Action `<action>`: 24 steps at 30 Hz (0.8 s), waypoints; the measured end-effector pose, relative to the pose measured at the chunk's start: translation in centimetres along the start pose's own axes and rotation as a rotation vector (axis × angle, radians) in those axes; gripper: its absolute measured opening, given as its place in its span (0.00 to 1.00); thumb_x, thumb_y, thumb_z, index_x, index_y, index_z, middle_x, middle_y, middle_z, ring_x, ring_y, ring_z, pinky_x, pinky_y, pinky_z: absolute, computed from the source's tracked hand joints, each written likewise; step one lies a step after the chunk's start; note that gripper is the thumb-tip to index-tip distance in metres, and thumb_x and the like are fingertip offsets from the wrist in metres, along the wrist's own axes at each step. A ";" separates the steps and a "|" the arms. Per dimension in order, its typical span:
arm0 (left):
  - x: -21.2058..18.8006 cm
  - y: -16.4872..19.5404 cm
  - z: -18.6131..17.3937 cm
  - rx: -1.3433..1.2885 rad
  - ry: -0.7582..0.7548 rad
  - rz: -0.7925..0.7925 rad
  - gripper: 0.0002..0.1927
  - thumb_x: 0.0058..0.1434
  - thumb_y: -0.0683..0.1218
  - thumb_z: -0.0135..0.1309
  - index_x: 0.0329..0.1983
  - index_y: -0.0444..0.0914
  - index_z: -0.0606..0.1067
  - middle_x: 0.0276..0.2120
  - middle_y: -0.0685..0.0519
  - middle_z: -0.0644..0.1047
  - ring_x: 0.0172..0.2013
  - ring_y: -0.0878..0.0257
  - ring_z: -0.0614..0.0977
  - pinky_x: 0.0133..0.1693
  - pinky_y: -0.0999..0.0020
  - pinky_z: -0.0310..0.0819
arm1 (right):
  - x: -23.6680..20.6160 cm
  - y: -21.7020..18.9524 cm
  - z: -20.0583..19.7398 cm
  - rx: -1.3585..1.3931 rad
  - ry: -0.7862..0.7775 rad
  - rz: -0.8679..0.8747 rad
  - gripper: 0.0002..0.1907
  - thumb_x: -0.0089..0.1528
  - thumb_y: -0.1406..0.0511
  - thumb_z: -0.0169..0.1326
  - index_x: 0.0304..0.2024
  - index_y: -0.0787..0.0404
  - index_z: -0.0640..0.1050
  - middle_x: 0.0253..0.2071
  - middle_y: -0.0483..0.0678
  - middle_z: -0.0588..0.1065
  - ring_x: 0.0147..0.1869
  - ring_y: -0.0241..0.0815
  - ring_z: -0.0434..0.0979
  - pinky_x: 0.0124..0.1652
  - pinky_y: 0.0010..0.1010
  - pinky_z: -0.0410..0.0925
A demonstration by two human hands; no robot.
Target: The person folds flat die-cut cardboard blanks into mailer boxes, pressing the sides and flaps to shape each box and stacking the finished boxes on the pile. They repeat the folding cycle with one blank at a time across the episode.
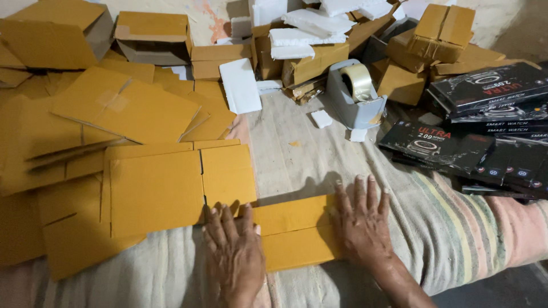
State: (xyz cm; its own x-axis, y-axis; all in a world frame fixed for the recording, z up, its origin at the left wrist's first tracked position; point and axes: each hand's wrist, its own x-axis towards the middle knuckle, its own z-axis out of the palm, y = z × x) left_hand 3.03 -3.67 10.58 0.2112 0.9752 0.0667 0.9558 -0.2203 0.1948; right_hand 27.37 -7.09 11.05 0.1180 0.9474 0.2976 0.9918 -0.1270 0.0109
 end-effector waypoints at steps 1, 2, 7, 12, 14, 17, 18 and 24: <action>0.0 0.0 -0.4 -0.004 -0.016 -0.028 0.36 0.64 0.54 0.44 0.76 0.44 0.56 0.74 0.34 0.50 0.72 0.37 0.42 0.67 0.37 0.29 | -0.3 0.2 0.1 -0.012 -0.017 0.018 0.34 0.66 0.50 0.39 0.71 0.57 0.60 0.72 0.67 0.52 0.78 0.71 0.42 0.68 0.65 0.37; 0.4 0.5 -0.7 -0.018 -0.016 -0.026 0.35 0.64 0.53 0.44 0.76 0.44 0.56 0.74 0.34 0.49 0.73 0.37 0.41 0.67 0.34 0.27 | -0.5 0.1 0.0 -0.024 -0.031 0.043 0.34 0.66 0.50 0.39 0.71 0.58 0.60 0.72 0.67 0.53 0.78 0.71 0.43 0.68 0.65 0.38; 1.1 5.1 0.1 -0.035 -0.250 0.067 0.45 0.55 0.48 0.51 0.77 0.43 0.51 0.76 0.35 0.43 0.75 0.37 0.35 0.65 0.34 0.18 | 0.4 -5.5 0.4 0.018 -0.225 -0.135 0.38 0.64 0.49 0.39 0.73 0.58 0.58 0.76 0.67 0.50 0.80 0.72 0.40 0.68 0.66 0.35; 0.4 2.5 1.2 -0.106 0.160 0.139 0.32 0.65 0.51 0.41 0.73 0.42 0.59 0.73 0.35 0.52 0.73 0.37 0.43 0.67 0.33 0.26 | 0.8 -3.8 -0.2 0.014 -0.247 -0.106 0.39 0.64 0.52 0.37 0.75 0.58 0.52 0.77 0.65 0.45 0.79 0.72 0.34 0.69 0.65 0.30; 0.5 0.9 1.4 -0.036 0.121 0.082 0.32 0.66 0.53 0.39 0.74 0.43 0.58 0.73 0.34 0.52 0.73 0.36 0.44 0.66 0.32 0.26 | 0.7 -1.7 -0.6 0.038 -0.307 0.011 0.38 0.68 0.52 0.35 0.77 0.58 0.49 0.77 0.65 0.43 0.79 0.72 0.31 0.67 0.61 0.27; 0.8 0.4 1.8 0.041 0.029 0.051 0.31 0.67 0.53 0.38 0.74 0.43 0.57 0.72 0.33 0.54 0.73 0.34 0.45 0.68 0.31 0.29 | 1.0 -1.4 -0.7 -0.023 -0.273 0.054 0.37 0.67 0.52 0.36 0.76 0.57 0.51 0.77 0.65 0.42 0.81 0.70 0.30 0.69 0.62 0.27; 1.2 1.0 2.1 0.029 0.061 0.088 0.30 0.67 0.52 0.38 0.73 0.43 0.58 0.72 0.34 0.55 0.73 0.35 0.47 0.68 0.31 0.31 | 1.4 -2.1 -0.5 -0.110 -0.355 -0.012 0.36 0.65 0.54 0.39 0.74 0.57 0.54 0.78 0.65 0.43 0.81 0.71 0.32 0.70 0.63 0.29; 4.3 4.1 2.8 -0.183 -0.001 0.255 0.19 0.64 0.45 0.42 0.57 0.36 0.69 0.57 0.44 0.72 0.63 0.48 0.68 0.64 0.36 0.50 | 4.3 -5.3 0.5 0.171 -0.346 -0.400 0.22 0.63 0.60 0.46 0.58 0.63 0.72 0.56 0.57 0.73 0.64 0.56 0.71 0.66 0.51 0.56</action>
State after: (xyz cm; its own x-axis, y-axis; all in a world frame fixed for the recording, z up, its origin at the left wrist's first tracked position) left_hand 8.41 -0.34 8.97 0.4399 0.8879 0.1347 0.8192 -0.4582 0.3449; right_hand 22.64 -2.18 11.84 -0.2893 0.9568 -0.0294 0.9528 0.2848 -0.1055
